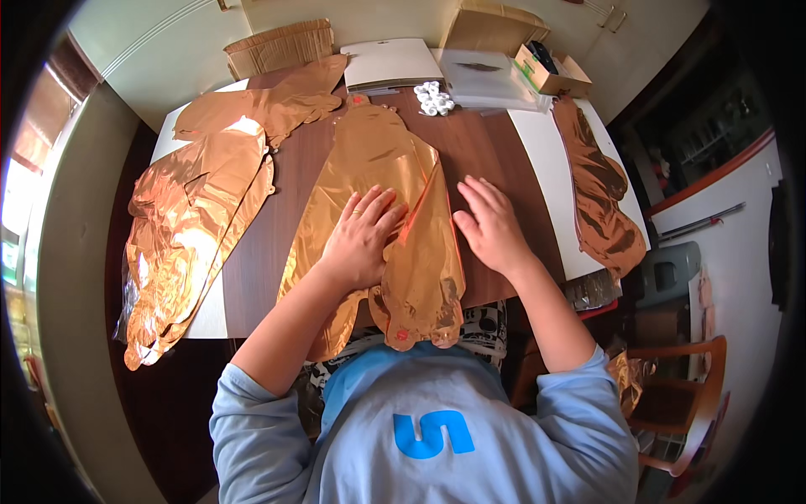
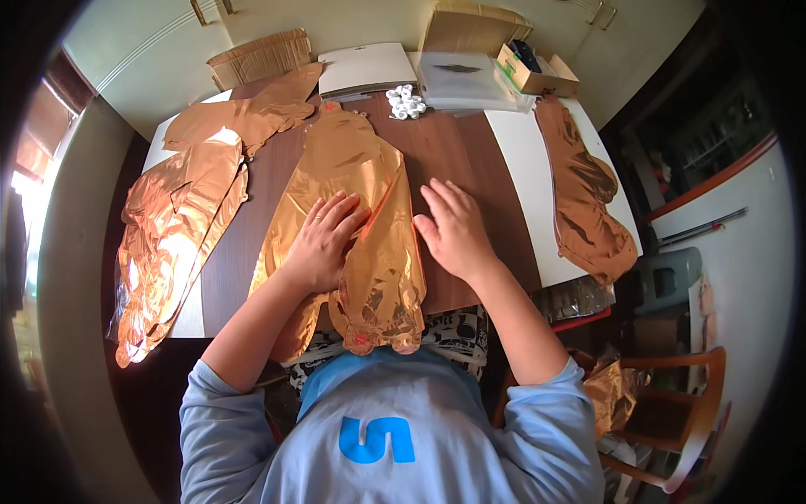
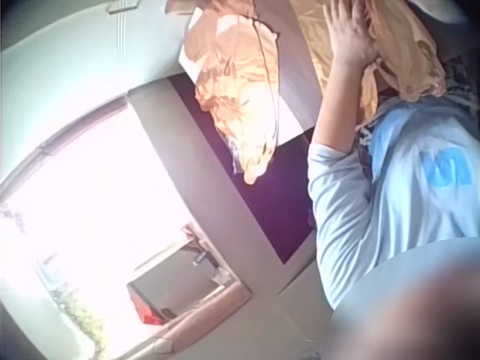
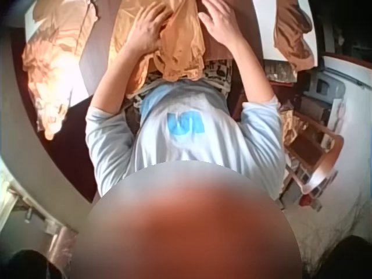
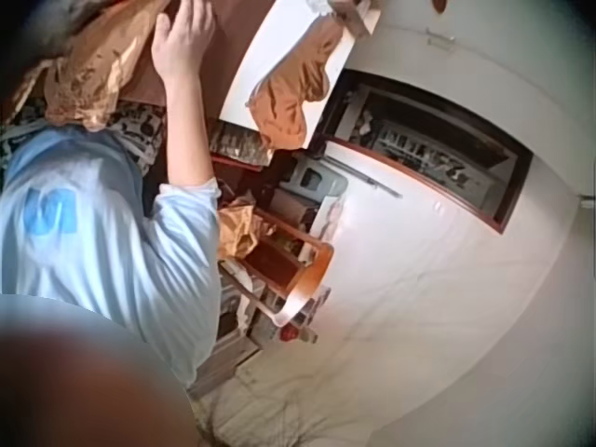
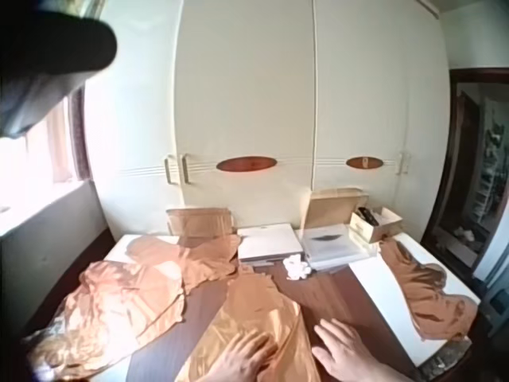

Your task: Folding a large letter-shaped foil balloon and placing it into its packaging.

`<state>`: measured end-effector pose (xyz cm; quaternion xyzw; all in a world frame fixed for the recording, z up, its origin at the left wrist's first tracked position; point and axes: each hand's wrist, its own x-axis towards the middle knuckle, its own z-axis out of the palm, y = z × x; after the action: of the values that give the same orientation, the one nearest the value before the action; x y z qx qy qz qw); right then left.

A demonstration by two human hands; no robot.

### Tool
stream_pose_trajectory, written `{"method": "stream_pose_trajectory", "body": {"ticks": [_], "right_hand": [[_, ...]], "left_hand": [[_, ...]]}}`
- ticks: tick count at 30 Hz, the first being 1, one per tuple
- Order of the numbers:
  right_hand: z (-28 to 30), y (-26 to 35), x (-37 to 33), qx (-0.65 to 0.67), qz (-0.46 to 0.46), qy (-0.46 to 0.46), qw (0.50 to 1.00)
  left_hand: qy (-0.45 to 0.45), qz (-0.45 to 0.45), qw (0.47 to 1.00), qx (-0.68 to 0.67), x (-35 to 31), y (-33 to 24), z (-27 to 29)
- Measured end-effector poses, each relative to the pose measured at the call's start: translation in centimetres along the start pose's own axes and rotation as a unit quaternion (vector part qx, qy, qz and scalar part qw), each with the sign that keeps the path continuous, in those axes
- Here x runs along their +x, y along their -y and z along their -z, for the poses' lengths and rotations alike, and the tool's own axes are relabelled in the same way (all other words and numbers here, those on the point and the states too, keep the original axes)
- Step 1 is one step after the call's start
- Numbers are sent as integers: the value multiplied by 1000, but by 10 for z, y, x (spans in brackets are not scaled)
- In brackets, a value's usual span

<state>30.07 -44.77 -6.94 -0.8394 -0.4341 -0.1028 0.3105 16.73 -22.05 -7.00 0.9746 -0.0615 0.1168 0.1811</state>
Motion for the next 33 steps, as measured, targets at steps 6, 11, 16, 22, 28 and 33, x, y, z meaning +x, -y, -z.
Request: {"method": "stream_pose_trajectory", "body": {"ticks": [6, 11, 16, 22, 28, 33], "right_hand": [[-19, 25, 7, -46, 52, 162, 984], [-17, 23, 13, 48, 76, 181, 979], [-18, 7, 20, -12, 52, 164, 985], [-22, 10, 35, -78, 26, 214, 973], [-22, 12, 37, -87, 13, 232, 969], [-23, 13, 36, -102, 9, 239, 966]], "left_hand": [[11, -3, 1000, 17, -1, 1, 4], [21, -12, 999, 21, -4, 1, 7], [19, -23, 999, 27, -3, 2, 4], [25, -30, 998, 51, -3, 0, 6], [47, -32, 997, 58, -3, -3, 9], [52, -41, 995, 75, -8, -2, 7]]}}
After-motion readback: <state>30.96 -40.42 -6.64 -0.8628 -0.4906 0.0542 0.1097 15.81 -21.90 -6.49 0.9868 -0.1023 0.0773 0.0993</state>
